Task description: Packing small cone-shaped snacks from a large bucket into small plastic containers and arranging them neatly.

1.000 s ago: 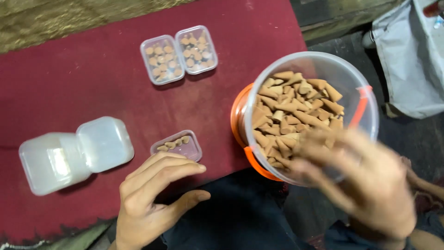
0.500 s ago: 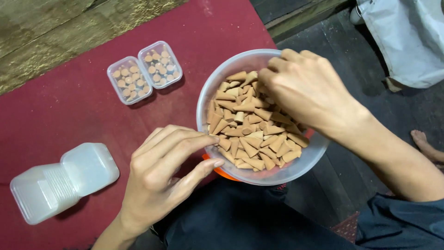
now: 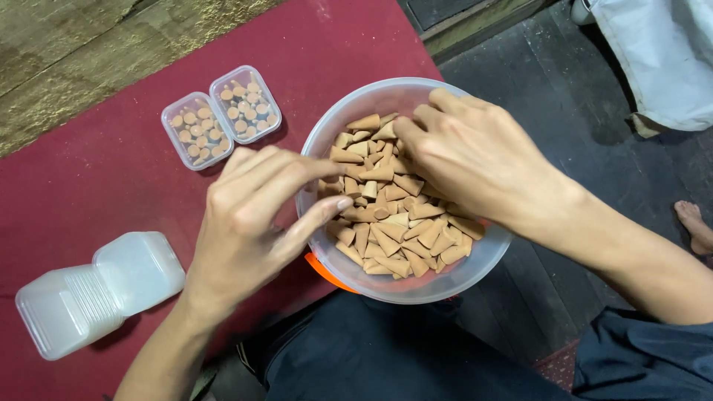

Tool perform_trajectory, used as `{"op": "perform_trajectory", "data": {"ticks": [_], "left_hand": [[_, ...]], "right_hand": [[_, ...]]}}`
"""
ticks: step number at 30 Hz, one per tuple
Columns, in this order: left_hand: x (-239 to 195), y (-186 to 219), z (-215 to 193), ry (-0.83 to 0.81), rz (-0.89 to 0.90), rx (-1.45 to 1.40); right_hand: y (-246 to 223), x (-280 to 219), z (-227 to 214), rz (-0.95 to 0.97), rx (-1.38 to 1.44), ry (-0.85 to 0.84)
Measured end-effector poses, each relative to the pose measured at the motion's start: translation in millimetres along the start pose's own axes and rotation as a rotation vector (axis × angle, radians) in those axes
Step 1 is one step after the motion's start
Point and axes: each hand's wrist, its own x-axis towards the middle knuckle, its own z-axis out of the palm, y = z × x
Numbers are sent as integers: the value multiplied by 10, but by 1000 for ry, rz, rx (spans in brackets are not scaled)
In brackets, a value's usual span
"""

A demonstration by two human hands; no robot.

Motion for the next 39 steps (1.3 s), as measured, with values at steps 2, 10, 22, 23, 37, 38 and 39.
{"op": "perform_trajectory", "data": {"ticks": [2,10,22,23,37,38,39], "left_hand": [[52,-71,33,-15,29,57],[340,-230,198,-155,174,328],[746,-297,697,-363,431,893],[752,-303,706,-378,449,891],[609,-265,53,-385,179,190],[570,-257,-4,-389,104,67],[533,-248,-59,-391,32,-57]], "right_hand": [[90,-78,-132,4,149,-51],[241,-360,-384,41,589,-44],[270,-651,-408,77,520,109],[268,-660,-401,70,527,137],[242,-653,-349,45,544,217],[232,-652,-348,23,553,229],[221,-655,-347,3,560,241]]}}
